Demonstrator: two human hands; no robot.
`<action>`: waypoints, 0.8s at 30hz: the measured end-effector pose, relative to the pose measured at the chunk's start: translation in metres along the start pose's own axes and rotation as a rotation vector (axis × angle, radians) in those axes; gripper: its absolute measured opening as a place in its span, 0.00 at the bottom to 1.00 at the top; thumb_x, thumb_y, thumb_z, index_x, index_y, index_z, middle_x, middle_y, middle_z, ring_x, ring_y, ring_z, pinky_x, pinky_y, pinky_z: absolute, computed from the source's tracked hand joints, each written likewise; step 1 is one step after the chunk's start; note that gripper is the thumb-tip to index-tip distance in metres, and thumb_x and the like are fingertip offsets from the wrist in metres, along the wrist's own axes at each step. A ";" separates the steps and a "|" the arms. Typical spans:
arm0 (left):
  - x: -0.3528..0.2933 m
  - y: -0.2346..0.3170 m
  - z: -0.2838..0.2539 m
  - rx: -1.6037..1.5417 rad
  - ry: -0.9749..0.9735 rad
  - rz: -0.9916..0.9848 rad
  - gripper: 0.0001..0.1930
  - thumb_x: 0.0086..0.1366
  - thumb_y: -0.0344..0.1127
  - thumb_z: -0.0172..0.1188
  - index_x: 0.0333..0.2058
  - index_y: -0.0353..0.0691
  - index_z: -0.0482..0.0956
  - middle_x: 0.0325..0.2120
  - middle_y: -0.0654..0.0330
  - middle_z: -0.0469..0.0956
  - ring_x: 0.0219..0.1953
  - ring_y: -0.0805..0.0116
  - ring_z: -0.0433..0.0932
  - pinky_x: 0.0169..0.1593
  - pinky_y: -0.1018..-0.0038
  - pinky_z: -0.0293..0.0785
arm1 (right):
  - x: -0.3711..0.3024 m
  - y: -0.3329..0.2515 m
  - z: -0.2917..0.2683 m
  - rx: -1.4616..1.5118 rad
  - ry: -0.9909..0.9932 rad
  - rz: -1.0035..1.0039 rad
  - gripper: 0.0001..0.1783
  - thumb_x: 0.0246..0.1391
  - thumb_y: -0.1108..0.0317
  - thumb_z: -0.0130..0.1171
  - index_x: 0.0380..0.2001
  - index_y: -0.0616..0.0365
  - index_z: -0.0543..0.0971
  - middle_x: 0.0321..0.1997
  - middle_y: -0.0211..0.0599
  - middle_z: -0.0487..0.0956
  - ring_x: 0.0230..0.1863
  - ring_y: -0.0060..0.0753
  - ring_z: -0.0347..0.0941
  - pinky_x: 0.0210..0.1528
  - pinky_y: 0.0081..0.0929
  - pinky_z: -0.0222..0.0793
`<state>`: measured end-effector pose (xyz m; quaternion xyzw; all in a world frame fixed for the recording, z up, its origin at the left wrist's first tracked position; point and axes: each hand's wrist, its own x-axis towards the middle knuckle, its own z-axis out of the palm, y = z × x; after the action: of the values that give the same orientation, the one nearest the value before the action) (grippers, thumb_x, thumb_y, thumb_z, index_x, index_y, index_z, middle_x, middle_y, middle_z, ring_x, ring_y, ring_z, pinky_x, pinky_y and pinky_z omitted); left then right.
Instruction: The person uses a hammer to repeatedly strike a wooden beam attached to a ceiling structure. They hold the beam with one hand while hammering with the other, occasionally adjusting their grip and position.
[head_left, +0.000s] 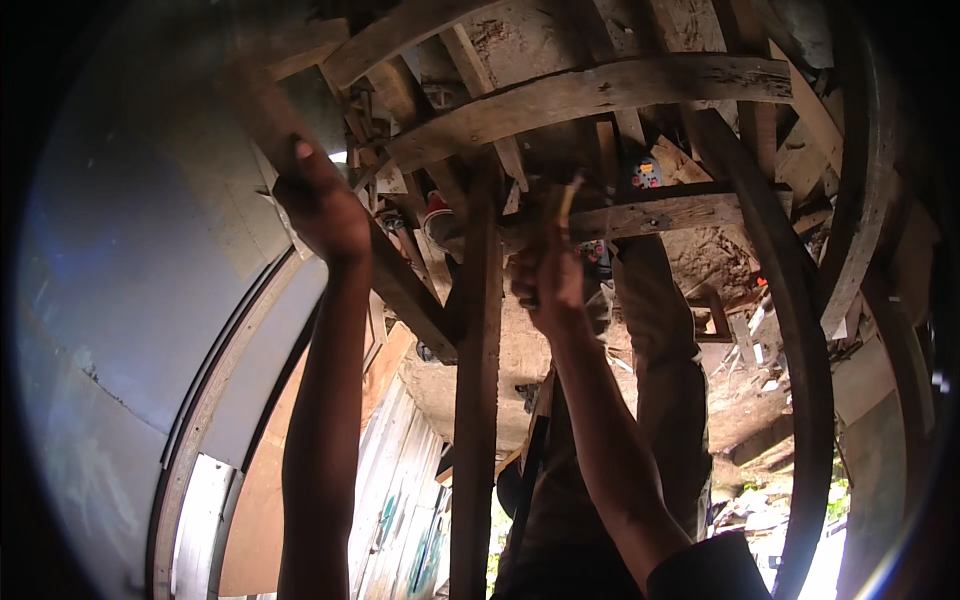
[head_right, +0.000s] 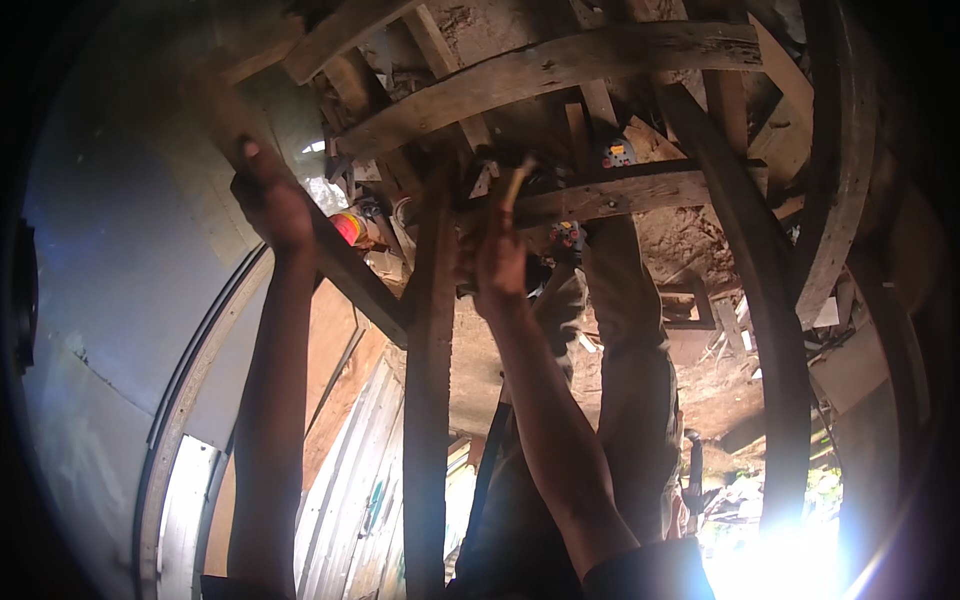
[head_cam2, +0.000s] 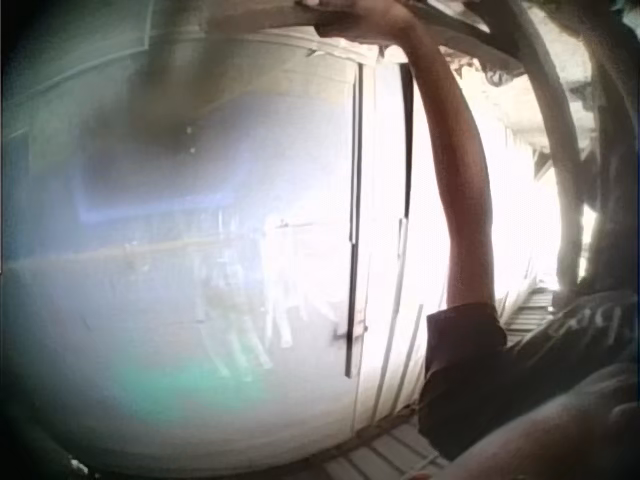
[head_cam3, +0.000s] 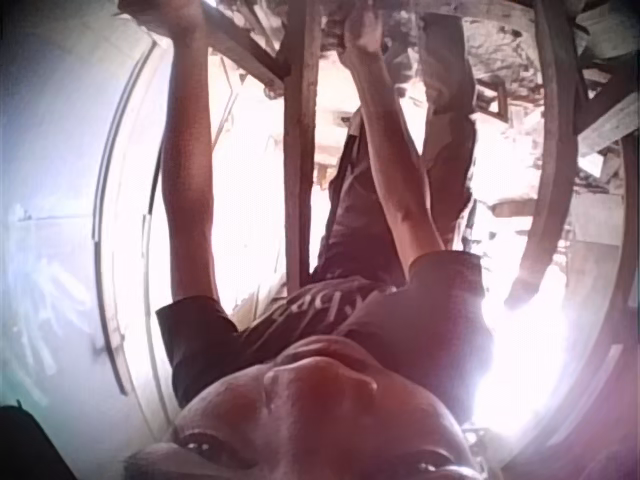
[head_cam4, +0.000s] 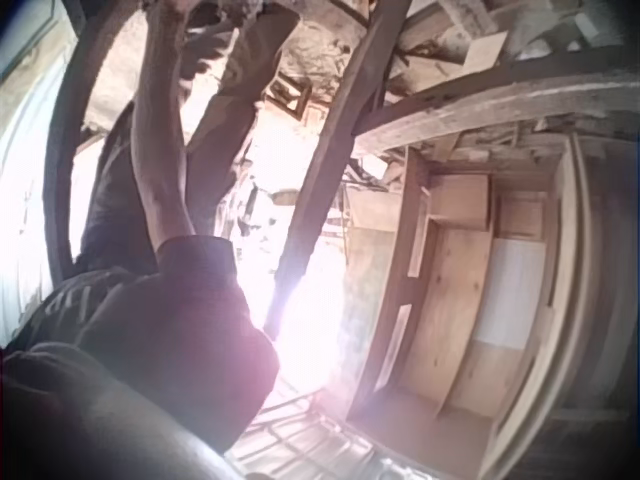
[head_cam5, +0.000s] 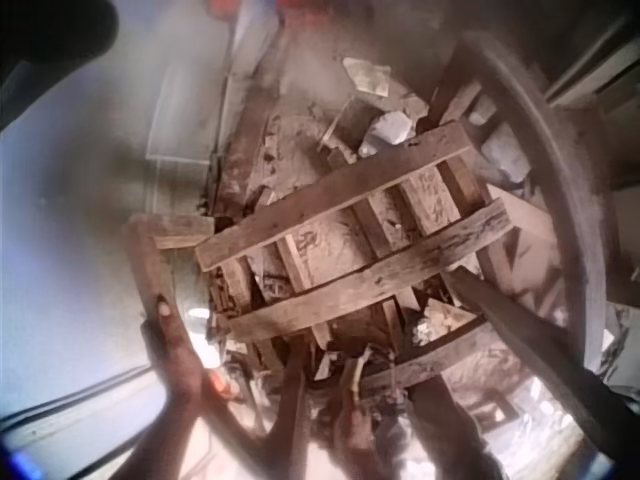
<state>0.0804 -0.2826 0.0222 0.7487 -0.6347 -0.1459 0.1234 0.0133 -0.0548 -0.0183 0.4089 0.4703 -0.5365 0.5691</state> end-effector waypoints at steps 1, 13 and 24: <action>0.000 0.001 -0.001 0.018 0.018 0.003 0.44 0.62 0.72 0.43 0.45 0.25 0.71 0.39 0.39 0.76 0.43 0.44 0.76 0.49 0.58 0.69 | -0.006 -0.011 0.003 0.035 0.011 -0.035 0.28 0.62 0.34 0.41 0.29 0.49 0.66 0.18 0.23 0.62 0.13 0.20 0.56 0.13 0.21 0.51; -0.002 0.003 0.003 0.040 0.032 0.021 0.45 0.62 0.73 0.43 0.44 0.25 0.70 0.40 0.36 0.75 0.44 0.39 0.75 0.49 0.55 0.68 | -0.005 0.016 -0.002 0.037 0.122 -0.008 0.30 0.63 0.33 0.40 0.25 0.50 0.65 0.15 0.24 0.61 0.11 0.20 0.55 0.11 0.23 0.52; -0.001 -0.002 0.002 -0.003 -0.016 0.031 0.44 0.62 0.72 0.44 0.45 0.26 0.71 0.39 0.40 0.75 0.42 0.45 0.75 0.49 0.58 0.68 | -0.007 0.004 -0.019 -0.205 0.029 0.116 0.27 0.66 0.38 0.39 0.21 0.44 0.63 0.13 0.23 0.61 0.09 0.17 0.54 0.10 0.20 0.49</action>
<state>0.0811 -0.2810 0.0196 0.7376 -0.6468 -0.1508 0.1218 0.0153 -0.0345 -0.0164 0.3827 0.5064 -0.4459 0.6311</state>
